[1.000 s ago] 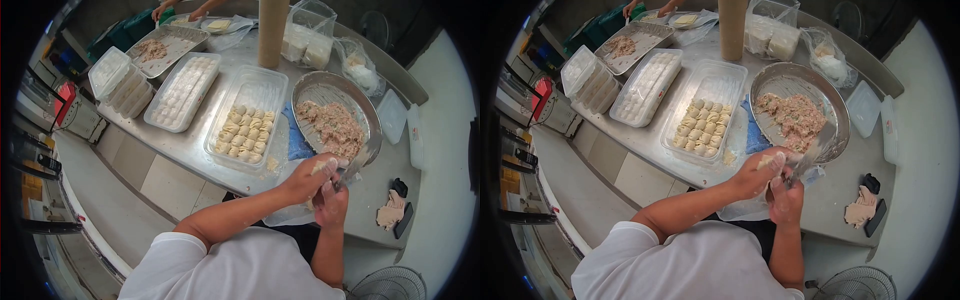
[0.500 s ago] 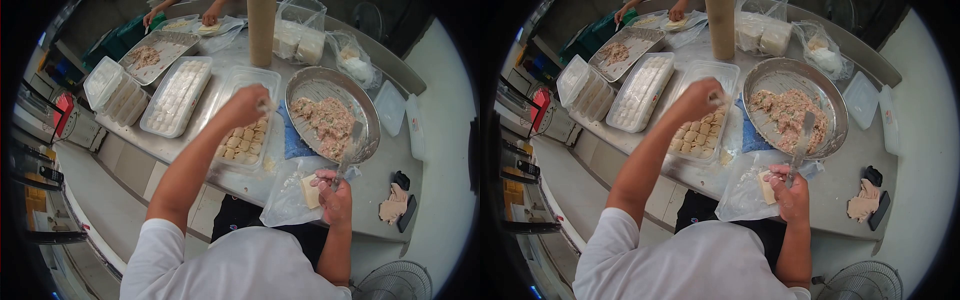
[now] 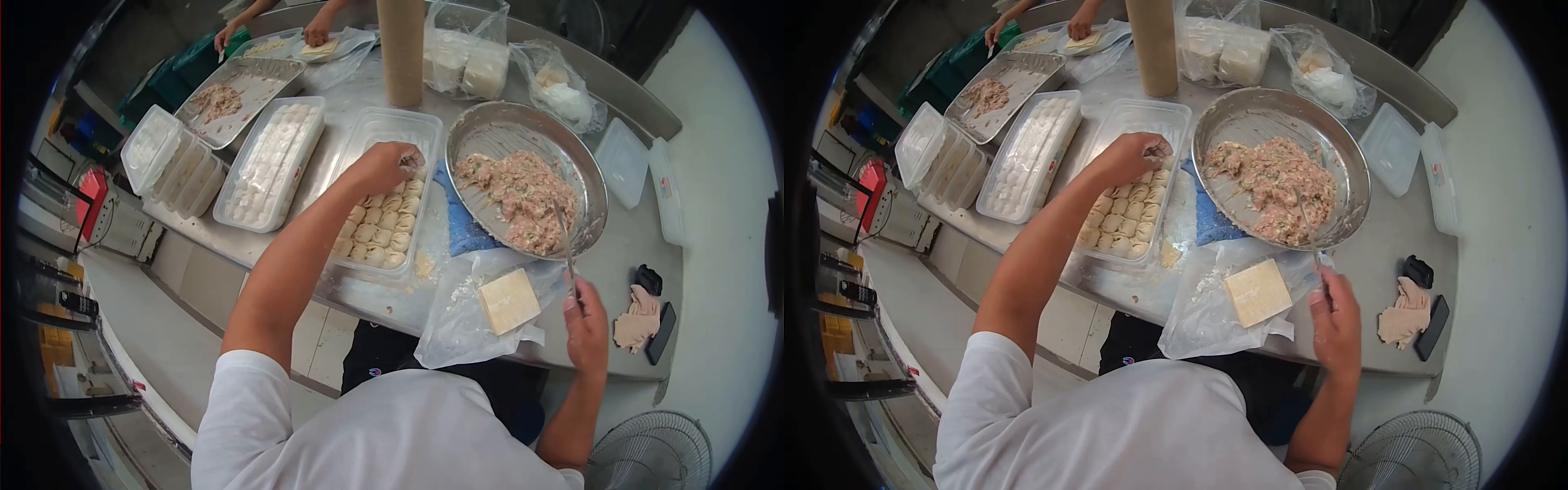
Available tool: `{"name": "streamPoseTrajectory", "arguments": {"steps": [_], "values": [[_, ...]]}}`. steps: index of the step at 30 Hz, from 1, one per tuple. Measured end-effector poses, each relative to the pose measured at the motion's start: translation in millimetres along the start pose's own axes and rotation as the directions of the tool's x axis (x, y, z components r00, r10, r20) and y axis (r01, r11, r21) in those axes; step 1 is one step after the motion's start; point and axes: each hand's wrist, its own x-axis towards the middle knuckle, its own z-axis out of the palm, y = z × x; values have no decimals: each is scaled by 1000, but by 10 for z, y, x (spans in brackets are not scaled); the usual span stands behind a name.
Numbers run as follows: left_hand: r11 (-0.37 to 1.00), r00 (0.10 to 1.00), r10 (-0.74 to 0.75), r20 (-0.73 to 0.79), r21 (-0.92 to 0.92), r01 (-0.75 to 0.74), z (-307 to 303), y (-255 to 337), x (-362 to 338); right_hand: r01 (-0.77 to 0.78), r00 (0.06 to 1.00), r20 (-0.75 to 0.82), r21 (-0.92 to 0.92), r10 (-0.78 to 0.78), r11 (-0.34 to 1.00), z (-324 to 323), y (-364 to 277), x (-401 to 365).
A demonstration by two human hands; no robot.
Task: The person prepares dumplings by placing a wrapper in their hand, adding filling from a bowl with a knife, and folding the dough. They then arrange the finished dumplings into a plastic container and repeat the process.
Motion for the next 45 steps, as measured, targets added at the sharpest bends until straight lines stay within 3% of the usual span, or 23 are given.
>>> {"name": "streamPoseTrajectory", "arguments": {"steps": [2,3,4,6,8,10,11,12,14,16,19,21,27,30,33,35,36,37,38,39,41,43,45], "values": [[1000,998,-10,56,-17,11,-31,36,-7,365,923,75,-476,-377,800,-155,-163,80],[999,995,-4,99,33,1,-42,32,3,416,888,106,-599,-447,685,-189,-274,103],[997,990,2,140,80,-14,-54,48,16,400,893,91,-611,-441,684,-252,-331,137],[971,986,87,141,209,-116,-22,190,-7,400,885,238,-828,-400,392,-385,-421,216],[949,964,213,-157,269,-166,40,496,-189,361,892,242,-890,-382,279,-395,-560,339],[953,917,300,-262,36,-301,358,867,-447,330,897,255,-929,-361,165,-337,-633,487],[949,953,282,-108,-118,-293,544,1094,-604,366,894,309,-921,-324,132,-307,-647,567],[889,895,446,15,-121,-441,833,1140,-699,405,886,364,-909,-287,96,-282,-672,621],[819,792,574,209,-177,-547,1237,1375,-916,440,879,414,-895,-237,73,-213,-756,687],[843,816,538,209,-130,-522,1486,1428,-991,478,869,461,-877,-181,58,-202,-795,751],[870,837,492,242,-106,-481,1582,1391,-946,520,845,476,-838,-242,166,-362,-722,813],[883,845,470,256,-123,-453,1568,1386,-944,575,809,441,-731,-390,368,-443,-608,880],[831,784,551,286,-98,-548,1566,1368,-951,438,892,403,-882,-204,175,-386,-612,781],[834,801,544,248,-61,-548,1579,1369,-943,483,870,427,-838,-248,254,-390,-664,769],[872,876,438,201,-332,-360,1497,1344,-865,503,860,408,-781,-306,370,-452,-611,829],[687,934,356,12,-681,-253,1385,1250,-829,509,855,395,-766,-337,394,-441,-540,882],[687,932,362,18,-681,-254,1345,1191,-838,511,852,378,-751,-363,418,-451,-510,894],[298,962,272,-5,-950,-89,1303,1109,-852,501,857,367,-755,-361,423,-434,-507,894],[-177,984,175,29,-982,61,1254,1035,-872,464,878,378,-823,-293,328,-379,-515,889],[-173,983,179,40,-982,71,1163,990,-914,429,897,383,-875,-222,225,-341,-511,871],[-526,994,92,-52,-850,4,940,990,-982,459,882,408,-856,-235,238,-325,-525,834],[-598,992,35,-124,-798,-79,878,1044,-1043,504,858,450,-829,-247,243,-330,-475,822],[-662,979,-31,-200,-730,-170,849,1077,-1056,607,785,375,-623,-493,493,-369,-393,834]]}}
